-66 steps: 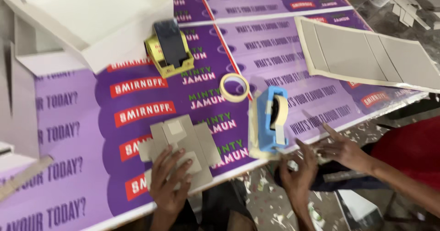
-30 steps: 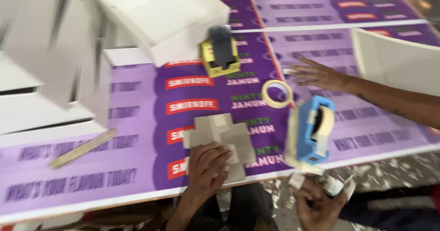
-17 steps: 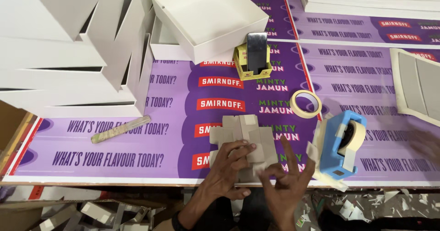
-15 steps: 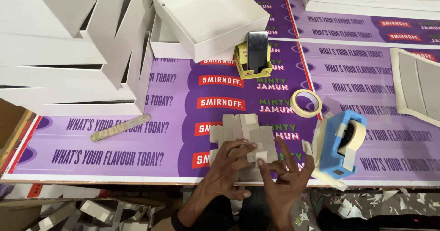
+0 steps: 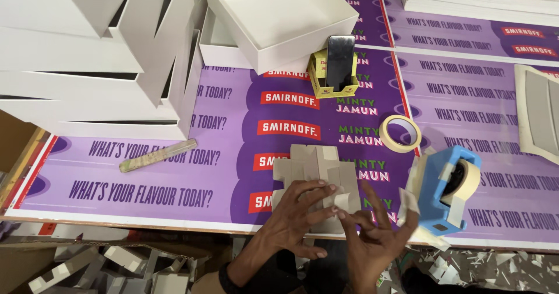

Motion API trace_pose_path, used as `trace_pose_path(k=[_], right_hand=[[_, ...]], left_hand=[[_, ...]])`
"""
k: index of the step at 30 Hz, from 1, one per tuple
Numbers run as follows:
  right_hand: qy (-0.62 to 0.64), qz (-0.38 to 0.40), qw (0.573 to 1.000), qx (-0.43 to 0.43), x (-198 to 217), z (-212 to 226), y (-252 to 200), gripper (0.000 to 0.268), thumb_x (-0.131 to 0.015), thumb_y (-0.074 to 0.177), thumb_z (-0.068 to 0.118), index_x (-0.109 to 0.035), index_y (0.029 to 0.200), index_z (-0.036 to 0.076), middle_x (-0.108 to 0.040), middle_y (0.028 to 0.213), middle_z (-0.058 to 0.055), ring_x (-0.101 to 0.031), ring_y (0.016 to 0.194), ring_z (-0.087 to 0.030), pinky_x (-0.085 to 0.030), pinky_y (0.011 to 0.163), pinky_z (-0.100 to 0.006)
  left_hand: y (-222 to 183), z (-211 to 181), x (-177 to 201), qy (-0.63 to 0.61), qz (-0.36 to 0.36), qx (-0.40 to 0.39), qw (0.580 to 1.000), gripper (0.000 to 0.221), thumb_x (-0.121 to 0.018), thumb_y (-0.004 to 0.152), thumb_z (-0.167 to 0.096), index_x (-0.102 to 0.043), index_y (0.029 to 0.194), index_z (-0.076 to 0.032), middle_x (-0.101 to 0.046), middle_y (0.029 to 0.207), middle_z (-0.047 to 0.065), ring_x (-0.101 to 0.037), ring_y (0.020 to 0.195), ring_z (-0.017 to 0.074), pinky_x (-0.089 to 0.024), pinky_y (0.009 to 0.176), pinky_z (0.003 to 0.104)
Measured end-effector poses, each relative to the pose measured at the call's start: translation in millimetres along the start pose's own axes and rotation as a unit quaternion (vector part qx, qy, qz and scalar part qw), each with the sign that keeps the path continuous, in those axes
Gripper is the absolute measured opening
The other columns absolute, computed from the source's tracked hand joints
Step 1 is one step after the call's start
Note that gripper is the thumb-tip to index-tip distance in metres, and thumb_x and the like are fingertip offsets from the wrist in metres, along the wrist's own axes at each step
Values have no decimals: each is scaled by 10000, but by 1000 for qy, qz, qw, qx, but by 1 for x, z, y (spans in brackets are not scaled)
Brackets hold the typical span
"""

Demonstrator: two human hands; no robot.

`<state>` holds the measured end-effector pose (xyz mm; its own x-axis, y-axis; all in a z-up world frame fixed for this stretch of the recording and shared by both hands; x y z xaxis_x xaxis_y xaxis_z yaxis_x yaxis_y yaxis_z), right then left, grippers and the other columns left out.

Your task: The person folds flat cardboard pieces into small white boxes using both hands. They repeatedly pick up a flat piece, fold the sides, and secure the shape, then place the finished box aside. The process is repeated continuously throughout the clip.

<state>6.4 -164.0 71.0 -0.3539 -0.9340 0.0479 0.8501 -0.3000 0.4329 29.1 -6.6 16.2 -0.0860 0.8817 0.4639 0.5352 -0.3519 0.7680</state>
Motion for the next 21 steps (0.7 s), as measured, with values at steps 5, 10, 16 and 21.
trace_pose_path(k=[5, 10, 16, 21], right_hand=[[-103, 30, 990, 92, -6, 7, -1, 904, -765, 758, -207, -337, 1471, 148, -432, 1511, -430, -673, 863, -215, -557, 684, -245], [55, 35, 996, -53, -5, -20, 0, 917, -701, 811, -152, -206, 1558, 40, -638, 1394, -294, -673, 755, -103, -528, 669, -202], [-10, 23, 991, -128, 6, -44, -1, 900, -797, 750, -91, -317, 1504, 20, -745, 996, -224, -732, 797, -161, -583, 705, -254], [-42, 48, 990, -124, 9, -58, -6, 805, -825, 765, -33, -379, 1434, -12, -763, 909, -183, -761, 771, -185, -587, 673, -262]], left_hand=[[0, 0, -3, -17, -20, -3, 1000, 810, -588, 928, -757, -386, 1541, -267, -473, 1626, 128, -441, 1504, 350, -463, 1162, 555], [4, -1, 0, 11, -4, -11, 1000, 599, -590, 928, -527, -526, 1438, -219, -511, 1533, 152, -456, 1448, 359, -460, 1119, 557], [16, -1, 1, 105, -29, 1, 994, 510, -541, 960, -287, -637, 1387, -24, -536, 1458, 176, -554, 1341, 365, -544, 1094, 512], [23, 0, 4, 64, -77, -9, 995, 413, -460, 1020, -214, -678, 1302, -6, -603, 1358, 136, -593, 1334, 350, -560, 1144, 526]])
Point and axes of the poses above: each hand's wrist, its own y-axis towards the middle knuckle, its own x-axis out of the back of the hand, z = x × y, the point moved 5 cm from there along y, towards the middle knuckle
